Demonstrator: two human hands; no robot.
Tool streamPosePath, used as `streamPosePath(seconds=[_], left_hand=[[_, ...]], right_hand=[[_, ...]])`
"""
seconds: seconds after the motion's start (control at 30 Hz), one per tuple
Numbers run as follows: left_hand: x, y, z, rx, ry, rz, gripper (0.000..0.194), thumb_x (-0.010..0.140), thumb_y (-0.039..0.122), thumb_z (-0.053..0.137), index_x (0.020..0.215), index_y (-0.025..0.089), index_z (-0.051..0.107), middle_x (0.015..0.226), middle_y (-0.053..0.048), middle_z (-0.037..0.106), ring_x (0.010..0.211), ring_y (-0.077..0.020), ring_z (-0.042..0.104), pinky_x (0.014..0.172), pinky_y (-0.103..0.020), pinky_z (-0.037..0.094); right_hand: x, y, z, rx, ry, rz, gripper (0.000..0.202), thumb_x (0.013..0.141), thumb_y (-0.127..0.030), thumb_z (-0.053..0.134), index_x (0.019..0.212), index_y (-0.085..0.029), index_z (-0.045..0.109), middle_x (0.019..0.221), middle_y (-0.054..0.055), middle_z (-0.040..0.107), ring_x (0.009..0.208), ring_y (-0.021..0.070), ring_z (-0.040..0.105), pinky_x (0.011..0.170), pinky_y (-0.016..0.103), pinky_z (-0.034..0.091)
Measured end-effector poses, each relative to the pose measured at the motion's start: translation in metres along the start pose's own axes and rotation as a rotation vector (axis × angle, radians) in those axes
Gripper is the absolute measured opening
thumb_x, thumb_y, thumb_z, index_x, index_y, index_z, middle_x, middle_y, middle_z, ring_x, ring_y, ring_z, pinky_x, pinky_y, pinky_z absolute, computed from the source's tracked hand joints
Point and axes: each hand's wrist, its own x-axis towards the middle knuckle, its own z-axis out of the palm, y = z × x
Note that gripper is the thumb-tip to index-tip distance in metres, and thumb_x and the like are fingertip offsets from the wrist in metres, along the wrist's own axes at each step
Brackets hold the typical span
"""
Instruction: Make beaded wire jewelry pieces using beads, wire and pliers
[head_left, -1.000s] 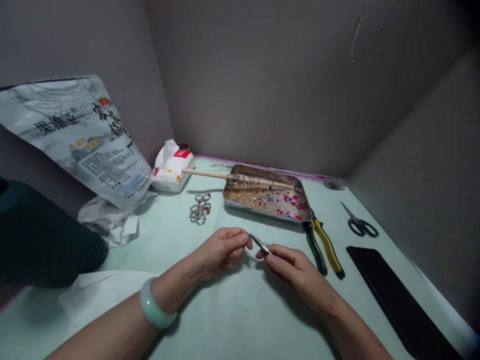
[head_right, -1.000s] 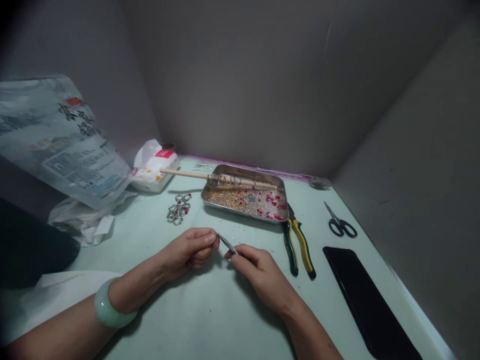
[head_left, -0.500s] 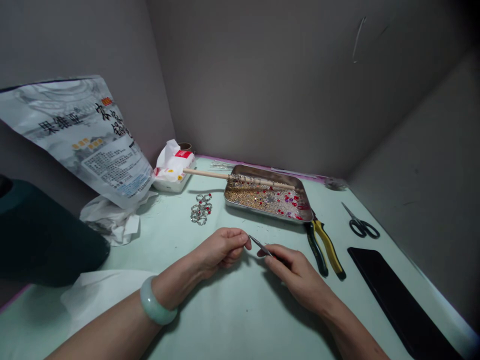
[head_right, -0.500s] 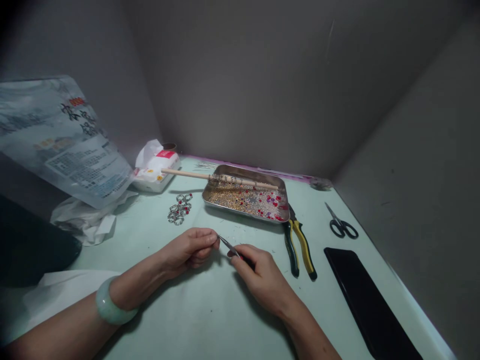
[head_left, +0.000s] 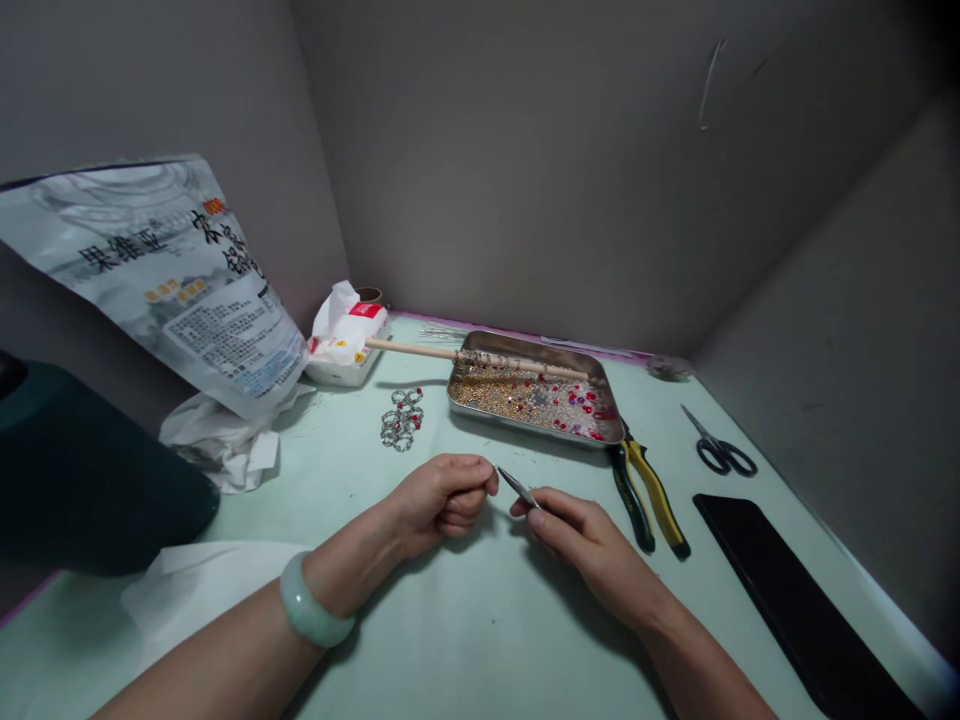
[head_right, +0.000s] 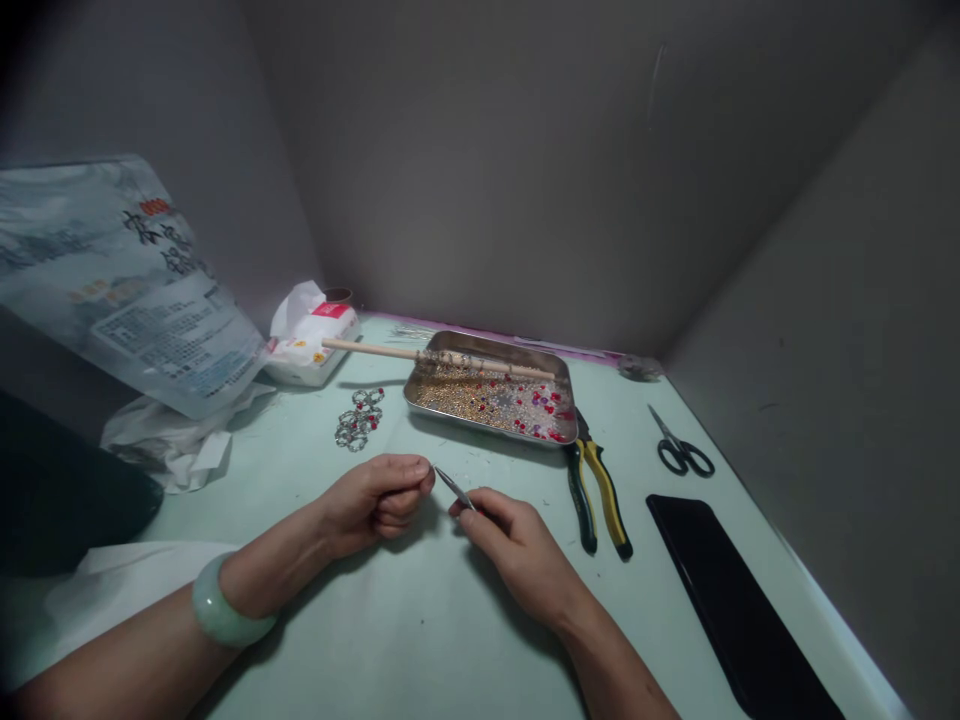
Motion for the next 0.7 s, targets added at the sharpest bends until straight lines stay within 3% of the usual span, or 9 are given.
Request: streamPosePath(seconds=[0.4,0.53,0.7], left_hand=[[0.000,-0.001,0.003,-0.059,0.008,0.005,0.024,0.087,0.033,0.052,0.071,0.016,0.048,0.044,0.011,0.022,0.039,-0.0037,0.008,0.036,-0.017,0.009],[0.001,-0.003,0.005,-0.046,0.025,0.028,0.022,0.087,0.035,0.051,0.074,0.017,0.049,0.044,0.011,0.023,0.039,-0.0038,0.008,0.036,-0.017,0.008],[0.003,-0.009,0.016,0.062,0.180,0.123,0.021,0.087,0.036,0.049,0.076,0.017,0.048,0.044,0.011,0.028,0.038,-0.0051,0.013,0.037,-0.020,0.010]], right_hand=[[0.001,-0.004,0.009,-0.244,0.106,-0.150,0.023,0.091,-0.035,0.047,0.095,-0.019,0.062,0.089,0.004,0.063,0.080,0.0174,0.055,0.071,0.028,0.041],[0.001,0.002,0.012,-0.359,0.172,-0.211,0.021,0.091,-0.033,0.045,0.090,-0.018,0.061,0.087,0.005,0.063,0.079,0.0182,0.056,0.071,0.028,0.041],[0.000,0.008,0.019,-0.539,0.288,-0.301,0.017,0.091,-0.025,0.045,0.094,-0.018,0.060,0.080,0.005,0.059,0.072,0.0178,0.054,0.065,0.028,0.039]])
